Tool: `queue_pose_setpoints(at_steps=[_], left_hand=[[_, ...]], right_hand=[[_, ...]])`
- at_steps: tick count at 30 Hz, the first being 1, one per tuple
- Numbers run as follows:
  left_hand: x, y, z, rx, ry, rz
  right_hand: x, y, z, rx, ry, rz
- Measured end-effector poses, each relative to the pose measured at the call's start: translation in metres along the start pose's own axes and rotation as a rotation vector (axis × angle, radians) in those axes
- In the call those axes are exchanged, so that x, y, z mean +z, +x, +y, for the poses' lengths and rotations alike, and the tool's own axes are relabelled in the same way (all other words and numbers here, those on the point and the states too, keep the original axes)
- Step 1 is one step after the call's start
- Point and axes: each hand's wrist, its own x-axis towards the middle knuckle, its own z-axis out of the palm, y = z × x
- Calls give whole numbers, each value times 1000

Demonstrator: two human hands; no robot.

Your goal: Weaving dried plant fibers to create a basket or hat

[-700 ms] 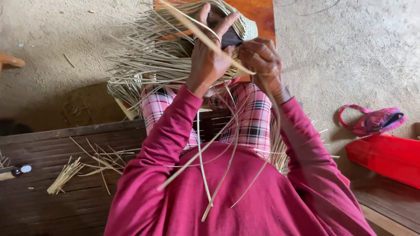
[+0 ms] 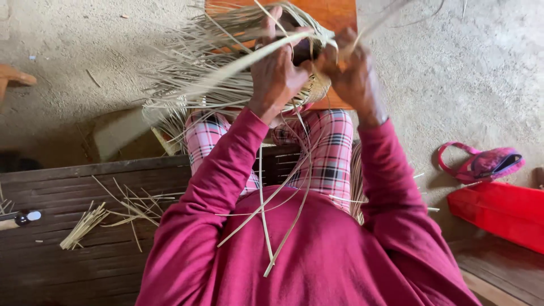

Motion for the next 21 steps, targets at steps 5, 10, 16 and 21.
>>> queue_pose_setpoints(at_steps=[5, 10, 16, 21], left_hand=[[-36, 8, 30, -130, -67, -147], [-5, -1, 10, 13, -88, 67], [-17, -1, 26, -83, 73, -14], [-24, 8, 29, -204, -10, -114]], right_hand=[[10, -24, -12, -113, -94, 220], [-6, -19, 6, -186, -45, 133], [-4, 19, 4, -167, -124, 116], [13, -15, 33, 26, -87, 182]])
